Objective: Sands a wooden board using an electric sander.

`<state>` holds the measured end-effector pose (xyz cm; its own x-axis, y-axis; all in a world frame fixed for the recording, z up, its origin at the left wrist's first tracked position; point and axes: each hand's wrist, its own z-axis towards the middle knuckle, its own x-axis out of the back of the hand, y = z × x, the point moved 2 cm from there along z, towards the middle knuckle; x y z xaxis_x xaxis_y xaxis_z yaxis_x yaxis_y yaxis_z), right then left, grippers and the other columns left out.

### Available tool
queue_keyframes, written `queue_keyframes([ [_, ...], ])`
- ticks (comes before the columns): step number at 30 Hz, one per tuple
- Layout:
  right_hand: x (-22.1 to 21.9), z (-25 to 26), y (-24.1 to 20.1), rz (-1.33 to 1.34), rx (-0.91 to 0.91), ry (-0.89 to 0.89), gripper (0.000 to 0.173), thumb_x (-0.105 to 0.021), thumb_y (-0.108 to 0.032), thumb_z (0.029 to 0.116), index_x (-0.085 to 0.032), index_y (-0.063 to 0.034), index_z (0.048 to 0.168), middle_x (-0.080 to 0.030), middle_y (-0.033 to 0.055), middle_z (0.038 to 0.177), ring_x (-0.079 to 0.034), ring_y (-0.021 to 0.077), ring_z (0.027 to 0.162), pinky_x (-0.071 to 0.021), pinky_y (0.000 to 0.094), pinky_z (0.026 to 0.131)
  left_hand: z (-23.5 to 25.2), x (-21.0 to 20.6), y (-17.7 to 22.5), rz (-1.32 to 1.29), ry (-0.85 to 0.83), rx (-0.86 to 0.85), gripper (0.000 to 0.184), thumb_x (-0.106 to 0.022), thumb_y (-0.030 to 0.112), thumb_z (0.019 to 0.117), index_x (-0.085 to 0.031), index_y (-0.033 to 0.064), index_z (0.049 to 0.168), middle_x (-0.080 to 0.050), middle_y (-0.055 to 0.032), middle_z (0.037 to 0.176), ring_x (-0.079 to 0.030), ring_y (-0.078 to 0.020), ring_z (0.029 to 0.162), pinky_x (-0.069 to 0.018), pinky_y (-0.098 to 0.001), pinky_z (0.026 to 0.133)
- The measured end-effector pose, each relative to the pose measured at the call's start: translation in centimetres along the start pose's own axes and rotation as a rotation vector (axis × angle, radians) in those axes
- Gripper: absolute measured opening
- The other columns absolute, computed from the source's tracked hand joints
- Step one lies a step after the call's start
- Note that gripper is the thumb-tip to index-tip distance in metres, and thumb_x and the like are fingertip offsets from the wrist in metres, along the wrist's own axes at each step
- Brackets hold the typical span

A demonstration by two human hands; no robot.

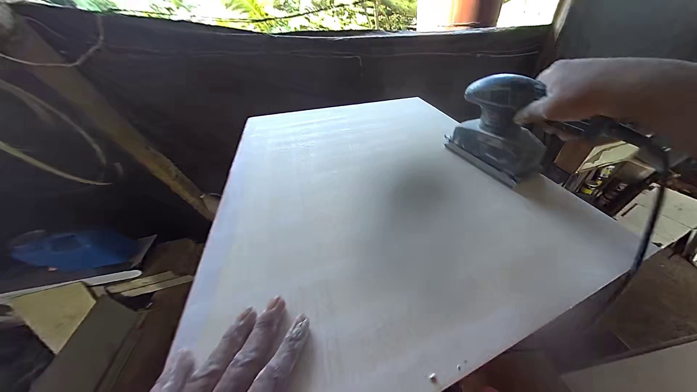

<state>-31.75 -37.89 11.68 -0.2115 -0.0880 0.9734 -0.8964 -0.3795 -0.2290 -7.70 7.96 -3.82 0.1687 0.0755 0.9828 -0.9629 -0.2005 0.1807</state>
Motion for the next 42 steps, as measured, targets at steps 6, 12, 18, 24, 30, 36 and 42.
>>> queue_keyframes([
  [6,-1.1,-14.9,-1.6,0.072,0.284,-0.095,0.018,-0.070,-0.022,0.0977,-0.057,-0.0091,0.098,-0.059,0.0098,0.059,-0.058,0.0222,0.042,-0.0528,0.0393,0.039,-0.2,1.0,-0.9,0.026,-0.030,0.114,0.088,-0.030,0.078,0.0957,-0.032,0.0201,0.162,-0.021,-0.0103,0.170,-0.017,-0.0364,0.157,-0.0129,-0.0730,0.118],
  [12,-2.6,-13.7,-9.6,-0.019,0.405,-0.123,0.028,-0.070,-0.041,0.0964,-0.060,-0.0142,0.098,-0.064,0.0038,0.063,-0.061,0.0168,0.045,-0.0557,0.0376,0.043,-0.1,0.4,-1.1,0.012,0.038,0.130,0.092,-0.032,0.080,0.0934,-0.035,0.0177,0.161,-0.023,-0.0131,0.169,-0.019,-0.0375,0.156,-0.0239,-0.0629,0.120],
  [18,-4.4,-0.2,-19.0,0.028,0.236,-0.092,0.040,-0.067,-0.041,0.0995,-0.063,-0.0011,0.097,-0.065,0.0118,0.070,-0.065,0.0222,0.052,-0.0587,0.0412,0.051,-0.4,0.4,-1.0,-0.014,0.073,0.117,0.089,-0.035,0.077,0.0946,-0.040,0.0160,0.159,-0.028,-0.0146,0.167,-0.023,-0.0386,0.155,-0.0295,-0.0578,0.119],
  [24,-5.4,11.5,-24.1,0.115,0.091,0.014,0.026,-0.071,-0.025,0.0919,-0.066,-0.0013,0.101,-0.064,0.0117,0.080,-0.061,0.0193,0.058,-0.0556,0.0384,0.057,0.0,0.5,-1.3,-0.045,0.058,0.122,0.088,-0.040,0.077,0.0925,-0.040,0.0187,0.159,-0.027,-0.0127,0.168,-0.022,-0.0388,0.155,-0.0286,-0.0595,0.119],
  [30,-4.9,10.4,-23.8,0.087,0.092,-0.022,0.026,-0.066,-0.027,0.0972,-0.067,-0.0017,0.103,-0.064,0.0109,0.084,-0.061,0.0186,0.062,-0.0562,0.0377,0.061,0.0,0.2,-1.3,-0.014,0.079,0.159,0.091,-0.035,0.082,0.0906,-0.037,0.0236,0.160,-0.025,-0.0066,0.169,-0.021,-0.0339,0.156,-0.0303,-0.0600,0.117],
  [36,-4.1,-0.3,-19.4,0.011,0.124,-0.079,0.043,-0.065,-0.041,0.1001,-0.063,0.0014,0.100,-0.066,0.0131,0.076,-0.065,0.0225,0.056,-0.0586,0.0410,0.057,-0.2,-0.6,-1.4,0.016,0.170,0.172,0.093,-0.025,0.088,0.0877,-0.041,0.0290,0.158,-0.034,-0.0015,0.166,-0.029,-0.0297,0.154,-0.0359,-0.0587,0.115],
  [42,-2.7,-14.0,-11.5,0.041,0.286,-0.197,0.026,-0.066,-0.031,0.1010,-0.058,-0.0066,0.105,-0.063,0.0132,0.065,-0.062,0.0257,0.044,-0.0579,0.0432,0.043,-0.6,-0.6,-1.2,0.022,0.185,0.188,0.092,-0.023,0.086,0.0886,-0.045,0.0279,0.156,-0.036,-0.0032,0.165,-0.032,-0.0305,0.152,-0.0377,-0.0601,0.112],
])
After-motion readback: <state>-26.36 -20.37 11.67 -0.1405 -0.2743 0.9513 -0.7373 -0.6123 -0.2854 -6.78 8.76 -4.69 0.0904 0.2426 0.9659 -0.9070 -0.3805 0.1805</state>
